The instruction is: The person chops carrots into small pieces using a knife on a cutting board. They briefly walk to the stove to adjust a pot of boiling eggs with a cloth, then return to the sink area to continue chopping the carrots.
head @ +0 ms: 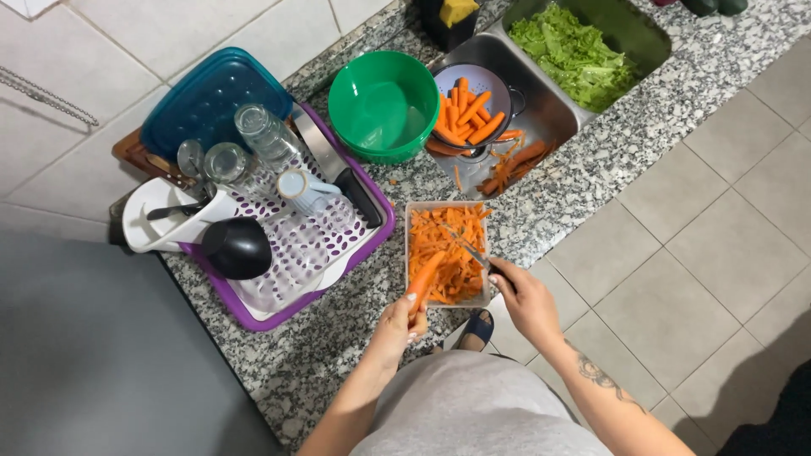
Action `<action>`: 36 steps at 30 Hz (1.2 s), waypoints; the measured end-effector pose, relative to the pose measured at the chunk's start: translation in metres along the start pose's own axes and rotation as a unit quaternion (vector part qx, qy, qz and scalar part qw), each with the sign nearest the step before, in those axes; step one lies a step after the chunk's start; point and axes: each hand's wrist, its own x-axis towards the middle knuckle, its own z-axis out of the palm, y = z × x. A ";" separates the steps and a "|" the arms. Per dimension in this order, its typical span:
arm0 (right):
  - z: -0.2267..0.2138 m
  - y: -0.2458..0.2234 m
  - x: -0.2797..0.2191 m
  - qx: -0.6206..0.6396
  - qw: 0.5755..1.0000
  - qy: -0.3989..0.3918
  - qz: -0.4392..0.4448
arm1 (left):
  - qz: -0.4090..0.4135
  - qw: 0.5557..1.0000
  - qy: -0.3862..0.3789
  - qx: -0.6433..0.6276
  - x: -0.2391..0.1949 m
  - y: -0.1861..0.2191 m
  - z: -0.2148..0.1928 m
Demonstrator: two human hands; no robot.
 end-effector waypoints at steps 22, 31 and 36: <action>0.004 -0.014 -0.008 0.046 0.996 -0.058 -0.052 | 0.052 0.996 -0.016 0.075 0.015 -0.024 -0.008; 0.002 -0.011 0.010 0.208 0.969 -0.074 0.111 | 0.073 0.962 -0.001 0.262 0.005 -0.016 -0.016; 0.012 -0.012 0.020 0.443 0.876 -0.179 0.064 | 0.133 0.917 -0.014 0.376 0.007 -0.020 -0.023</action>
